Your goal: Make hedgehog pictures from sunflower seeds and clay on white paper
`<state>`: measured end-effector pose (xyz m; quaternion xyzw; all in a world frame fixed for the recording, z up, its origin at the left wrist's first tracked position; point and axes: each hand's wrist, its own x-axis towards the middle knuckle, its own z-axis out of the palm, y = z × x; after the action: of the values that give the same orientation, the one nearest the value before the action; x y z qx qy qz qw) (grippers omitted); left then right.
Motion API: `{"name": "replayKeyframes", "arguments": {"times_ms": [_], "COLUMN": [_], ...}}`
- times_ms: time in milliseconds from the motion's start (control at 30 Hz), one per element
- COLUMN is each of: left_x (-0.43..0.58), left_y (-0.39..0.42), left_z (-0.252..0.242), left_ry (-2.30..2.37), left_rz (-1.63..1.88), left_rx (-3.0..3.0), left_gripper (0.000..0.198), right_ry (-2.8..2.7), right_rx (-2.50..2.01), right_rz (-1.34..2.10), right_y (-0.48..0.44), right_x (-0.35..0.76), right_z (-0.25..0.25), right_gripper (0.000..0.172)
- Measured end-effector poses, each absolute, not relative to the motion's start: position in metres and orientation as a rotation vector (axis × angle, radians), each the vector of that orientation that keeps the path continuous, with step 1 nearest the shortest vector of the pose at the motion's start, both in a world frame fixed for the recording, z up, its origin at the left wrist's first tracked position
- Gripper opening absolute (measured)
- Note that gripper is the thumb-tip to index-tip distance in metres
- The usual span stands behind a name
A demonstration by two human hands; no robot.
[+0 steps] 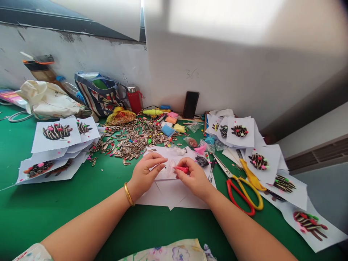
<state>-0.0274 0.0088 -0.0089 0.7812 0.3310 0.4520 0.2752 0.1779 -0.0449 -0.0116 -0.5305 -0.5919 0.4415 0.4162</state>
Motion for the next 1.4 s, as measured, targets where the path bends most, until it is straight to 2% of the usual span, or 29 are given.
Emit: {"name": "replayKeyframes", "arguments": {"times_ms": [100, 233, 467, 733, 900, 1033, 1200, 1400], "left_x": [-0.03, -0.032, -0.029, -0.031, -0.032, -0.033, -0.031, -0.031], "left_y": [0.012, 0.016, 0.02, 0.023, 0.022, 0.023, 0.024, 0.024], "left_z": [-0.011, -0.011, -0.014, -0.014, -0.016, -0.016, -0.017, -0.018], "left_ry": [0.929, 1.009, 1.096, 1.174, 1.169, 1.164, 1.151, 1.132], "left_rz": [1.217, 1.178, 1.106, 1.127, 1.084, 1.014, 1.026, 0.987], "left_rx": [2.049, 2.031, 1.83, 1.784, 1.841, 1.931, 2.019, 2.07], "left_gripper": [0.012, 0.025, 0.026, 0.021, 0.023, 0.035, 0.019, 0.022], "right_ry": [-1.473, -1.446, -1.388, -1.489, -1.636, -1.784, -1.908, -1.98], "right_rx": [-1.323, -1.354, -1.457, -1.663, -1.649, -1.735, -1.86, -1.843], "right_rz": [1.115, 1.078, 0.96, 0.573, 0.502, 0.282, 0.141, 0.038], "right_y": [-0.044, -0.04, -0.027, -0.017, -0.021, -0.022, -0.022, -0.022], "right_x": [0.179, 0.185, 0.206, 0.223, 0.217, 0.216, 0.217, 0.216], "right_z": [-0.012, -0.012, -0.012, -0.015, -0.016, -0.016, -0.017, -0.018], "right_gripper": [0.011, 0.014, 0.02, 0.021, 0.012, 0.006, 0.005, 0.006]}}
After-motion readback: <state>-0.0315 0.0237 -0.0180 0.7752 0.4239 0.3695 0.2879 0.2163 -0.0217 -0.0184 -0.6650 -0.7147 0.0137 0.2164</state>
